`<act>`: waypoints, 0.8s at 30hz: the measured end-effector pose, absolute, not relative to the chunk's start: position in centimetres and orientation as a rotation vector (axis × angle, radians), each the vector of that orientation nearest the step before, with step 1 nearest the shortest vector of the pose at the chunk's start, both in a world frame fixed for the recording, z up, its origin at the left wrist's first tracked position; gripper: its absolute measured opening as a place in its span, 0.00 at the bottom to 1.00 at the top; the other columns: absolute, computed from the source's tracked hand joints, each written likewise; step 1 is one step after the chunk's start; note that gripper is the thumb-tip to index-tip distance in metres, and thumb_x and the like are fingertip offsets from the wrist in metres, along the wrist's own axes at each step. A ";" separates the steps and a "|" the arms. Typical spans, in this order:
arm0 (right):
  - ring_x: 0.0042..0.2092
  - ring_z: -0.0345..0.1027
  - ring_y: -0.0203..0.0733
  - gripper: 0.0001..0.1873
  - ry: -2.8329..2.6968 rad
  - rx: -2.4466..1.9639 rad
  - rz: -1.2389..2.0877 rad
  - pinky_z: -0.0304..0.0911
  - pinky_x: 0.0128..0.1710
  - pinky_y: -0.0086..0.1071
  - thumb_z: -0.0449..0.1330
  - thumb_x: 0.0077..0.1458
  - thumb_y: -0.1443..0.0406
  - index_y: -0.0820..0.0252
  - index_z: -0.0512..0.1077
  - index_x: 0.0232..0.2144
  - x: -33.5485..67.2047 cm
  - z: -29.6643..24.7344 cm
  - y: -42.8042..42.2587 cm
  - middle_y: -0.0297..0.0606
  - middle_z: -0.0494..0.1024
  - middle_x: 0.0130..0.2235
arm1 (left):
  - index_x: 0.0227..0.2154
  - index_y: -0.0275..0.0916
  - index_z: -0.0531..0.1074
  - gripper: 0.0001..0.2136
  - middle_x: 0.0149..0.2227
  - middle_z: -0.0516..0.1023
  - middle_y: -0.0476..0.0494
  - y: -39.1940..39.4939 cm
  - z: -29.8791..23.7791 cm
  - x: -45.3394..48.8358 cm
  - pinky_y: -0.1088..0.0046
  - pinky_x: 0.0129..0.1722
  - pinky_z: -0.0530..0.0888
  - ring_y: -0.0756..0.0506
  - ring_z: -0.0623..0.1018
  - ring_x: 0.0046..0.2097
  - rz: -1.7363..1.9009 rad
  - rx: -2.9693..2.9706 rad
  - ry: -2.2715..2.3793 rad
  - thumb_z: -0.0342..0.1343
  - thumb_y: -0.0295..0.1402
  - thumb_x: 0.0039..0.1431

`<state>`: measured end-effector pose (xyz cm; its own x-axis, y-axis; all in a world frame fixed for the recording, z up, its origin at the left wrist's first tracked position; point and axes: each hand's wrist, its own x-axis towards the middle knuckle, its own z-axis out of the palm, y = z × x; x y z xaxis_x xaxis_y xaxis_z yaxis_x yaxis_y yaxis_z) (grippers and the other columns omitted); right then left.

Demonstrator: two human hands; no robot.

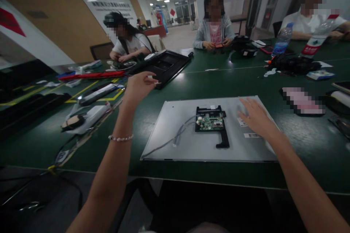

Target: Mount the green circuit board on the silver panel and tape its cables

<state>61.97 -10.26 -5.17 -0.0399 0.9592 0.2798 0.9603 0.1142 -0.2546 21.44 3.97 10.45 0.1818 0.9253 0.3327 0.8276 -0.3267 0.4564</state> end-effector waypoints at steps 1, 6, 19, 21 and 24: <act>0.67 0.54 0.54 0.32 -2.018 -1.737 0.041 0.52 0.64 0.51 0.47 0.65 0.55 0.62 0.55 0.67 61.1 -4.2 -10.5 0.51 0.62 0.66 | 0.55 0.33 0.69 0.24 0.45 0.81 0.41 2.0 10.2 22.3 0.71 0.49 0.74 0.46 0.79 0.46 0.858 2.280 1.601 0.53 0.20 0.54; 0.65 0.57 0.49 0.30 -2.007 -1.354 0.171 0.53 0.65 0.51 0.54 0.62 0.59 0.52 0.58 0.65 54.6 -0.1 -12.9 0.42 0.65 0.65 | 0.57 0.41 0.68 0.23 0.45 0.82 0.41 -7.9 5.9 25.2 0.67 0.48 0.77 0.45 0.82 0.45 0.846 2.114 1.301 0.55 0.26 0.57; 0.48 0.73 0.47 0.11 -2.159 -1.096 0.109 0.68 0.51 0.44 0.55 0.62 0.72 0.58 0.76 0.42 45.2 -0.7 -15.2 0.43 0.80 0.46 | 0.53 0.45 0.68 0.18 0.49 0.80 0.42 -15.2 -1.0 28.0 0.64 0.53 0.76 0.45 0.79 0.52 1.106 1.700 1.236 0.51 0.27 0.60; 0.46 0.73 0.48 0.10 -2.169 -1.129 0.077 0.69 0.48 0.43 0.55 0.62 0.72 0.59 0.76 0.39 45.1 -0.6 -15.3 0.43 0.80 0.43 | 0.52 0.46 0.68 0.18 0.49 0.80 0.43 -15.4 -1.2 28.2 0.64 0.54 0.76 0.45 0.79 0.52 1.115 1.689 1.213 0.50 0.27 0.60; 0.45 0.73 0.48 0.10 -2.175 -1.149 0.035 0.68 0.48 0.42 0.55 0.62 0.72 0.59 0.76 0.39 45.0 -1.0 -15.3 0.44 0.81 0.43 | 0.54 0.47 0.67 0.19 0.52 0.78 0.42 -15.6 -1.4 28.4 0.63 0.54 0.76 0.44 0.78 0.54 1.126 1.707 1.196 0.49 0.26 0.60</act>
<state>45.01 -15.32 -0.99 -0.3887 0.7427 0.5453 0.7246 0.6119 -0.3169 28.41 -15.63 -1.40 0.1751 0.9561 0.2351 0.2923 -0.2785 0.9149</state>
